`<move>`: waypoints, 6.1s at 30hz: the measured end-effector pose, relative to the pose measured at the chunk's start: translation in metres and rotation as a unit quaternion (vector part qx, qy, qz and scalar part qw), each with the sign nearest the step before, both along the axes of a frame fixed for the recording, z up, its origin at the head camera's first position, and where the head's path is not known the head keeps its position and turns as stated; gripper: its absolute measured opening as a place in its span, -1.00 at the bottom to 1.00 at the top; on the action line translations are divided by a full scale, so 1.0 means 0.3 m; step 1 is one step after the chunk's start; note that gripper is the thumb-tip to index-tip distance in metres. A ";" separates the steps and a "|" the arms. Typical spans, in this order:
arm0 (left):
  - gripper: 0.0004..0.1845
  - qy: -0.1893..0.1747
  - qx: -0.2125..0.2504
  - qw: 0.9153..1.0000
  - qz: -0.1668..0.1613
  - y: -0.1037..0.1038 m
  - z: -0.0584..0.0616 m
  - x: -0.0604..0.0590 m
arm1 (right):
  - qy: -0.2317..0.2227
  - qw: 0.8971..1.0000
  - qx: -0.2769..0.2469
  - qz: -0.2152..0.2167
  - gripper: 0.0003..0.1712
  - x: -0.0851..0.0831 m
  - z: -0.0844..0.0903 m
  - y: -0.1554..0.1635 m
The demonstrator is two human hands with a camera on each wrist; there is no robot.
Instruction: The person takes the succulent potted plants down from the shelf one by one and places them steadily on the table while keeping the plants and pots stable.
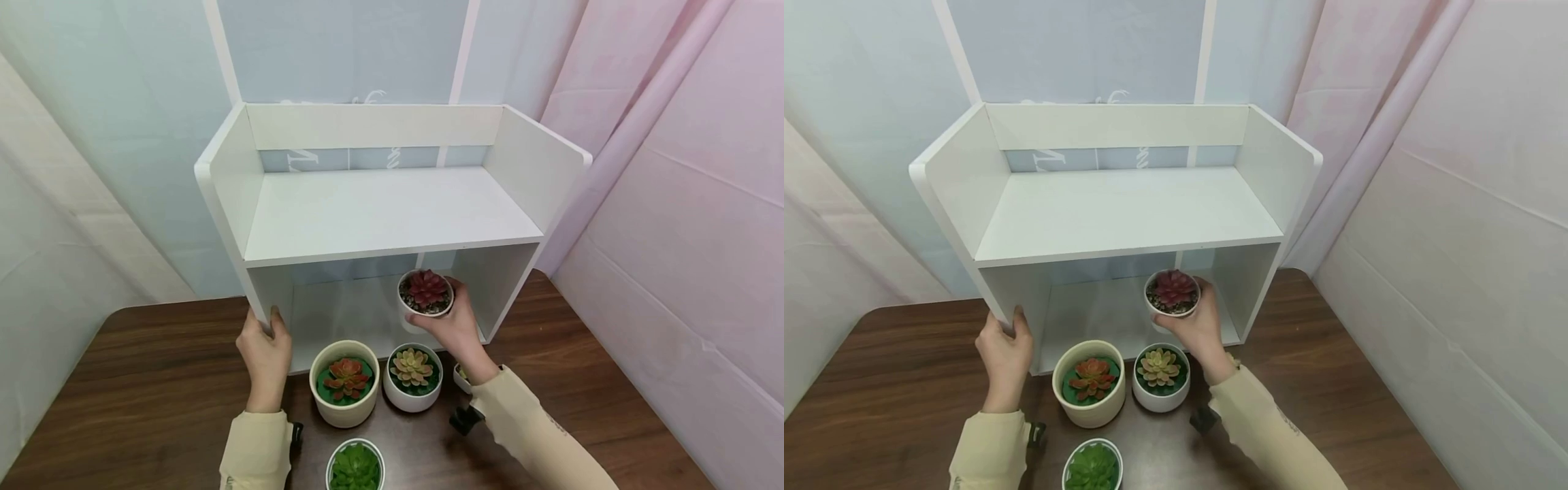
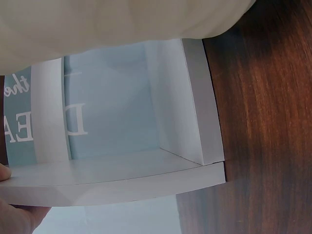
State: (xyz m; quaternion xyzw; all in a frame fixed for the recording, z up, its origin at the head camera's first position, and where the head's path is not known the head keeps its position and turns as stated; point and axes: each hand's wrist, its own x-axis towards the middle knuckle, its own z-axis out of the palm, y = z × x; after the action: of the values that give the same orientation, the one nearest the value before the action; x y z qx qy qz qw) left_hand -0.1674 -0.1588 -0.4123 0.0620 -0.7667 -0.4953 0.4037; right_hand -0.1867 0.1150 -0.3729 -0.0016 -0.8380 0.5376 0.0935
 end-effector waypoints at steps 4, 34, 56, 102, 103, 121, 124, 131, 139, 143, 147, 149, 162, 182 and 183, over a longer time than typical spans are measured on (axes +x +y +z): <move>-0.73 -0.001 0.002 1.000 0.001 0.001 -0.002 0.000 | -0.006 1.000 -0.002 0.007 0.10 0.014 0.008 -0.002; -0.72 0.005 0.002 1.000 0.002 0.002 0.005 0.001 | -0.009 0.996 -0.027 0.084 0.04 0.161 0.081 -0.016; -0.71 0.000 0.003 1.000 0.000 0.004 0.013 0.007 | 0.020 0.989 -0.039 0.142 0.05 0.252 0.100 -0.013; -0.73 -0.008 0.004 1.000 0.004 0.001 0.008 0.003 | 0.102 0.974 0.095 0.178 0.06 0.413 -0.009 0.073; -0.73 -0.009 0.005 1.000 0.004 0.001 0.008 0.003 | 0.101 0.974 0.097 0.179 0.07 0.416 -0.013 0.075; -0.75 -0.005 -0.001 1.000 0.009 0.001 0.008 -0.001 | 0.083 0.971 0.066 0.214 0.08 0.457 -0.041 0.102; -0.75 -0.006 0.000 1.000 0.009 0.002 0.008 -0.002 | 0.083 0.969 0.057 0.224 0.08 0.460 -0.052 0.104; -0.75 -0.003 0.001 1.000 0.011 0.001 0.004 -0.005 | 0.098 0.966 0.054 0.235 0.09 0.460 -0.083 0.105; -0.74 -0.006 0.005 1.000 0.009 0.002 0.008 -0.003 | 0.078 0.967 0.057 0.236 0.07 0.468 -0.112 0.109; -0.74 -0.005 0.003 1.000 0.010 0.002 0.009 -0.001 | 0.063 0.968 0.054 0.238 0.07 0.469 -0.131 0.113; -0.74 -0.005 -0.001 1.000 0.014 0.000 0.005 -0.003 | 0.046 0.970 0.062 0.232 0.07 0.471 -0.151 0.118; -0.74 -0.004 -0.002 1.000 0.014 0.001 0.005 -0.003 | 0.044 0.969 0.070 0.231 0.07 0.472 -0.160 0.121; -0.74 -0.004 -0.005 1.000 0.013 -0.002 -0.002 -0.002 | 0.045 0.969 0.088 0.228 0.06 0.474 -0.199 0.129; -0.74 0.004 -0.008 1.000 0.014 0.002 -0.001 -0.001 | 0.024 0.972 0.076 0.220 0.06 0.470 -0.203 0.124; -0.74 0.004 -0.007 1.000 0.014 0.002 -0.001 -0.002 | 0.025 0.972 0.077 0.219 0.06 0.470 -0.203 0.124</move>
State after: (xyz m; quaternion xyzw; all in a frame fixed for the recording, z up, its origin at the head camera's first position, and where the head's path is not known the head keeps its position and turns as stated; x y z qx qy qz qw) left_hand -0.1679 -0.1580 -0.4125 0.0680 -0.7675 -0.4845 0.4142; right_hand -0.0456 0.1520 -0.4339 0.2029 -0.8540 0.4789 -0.0056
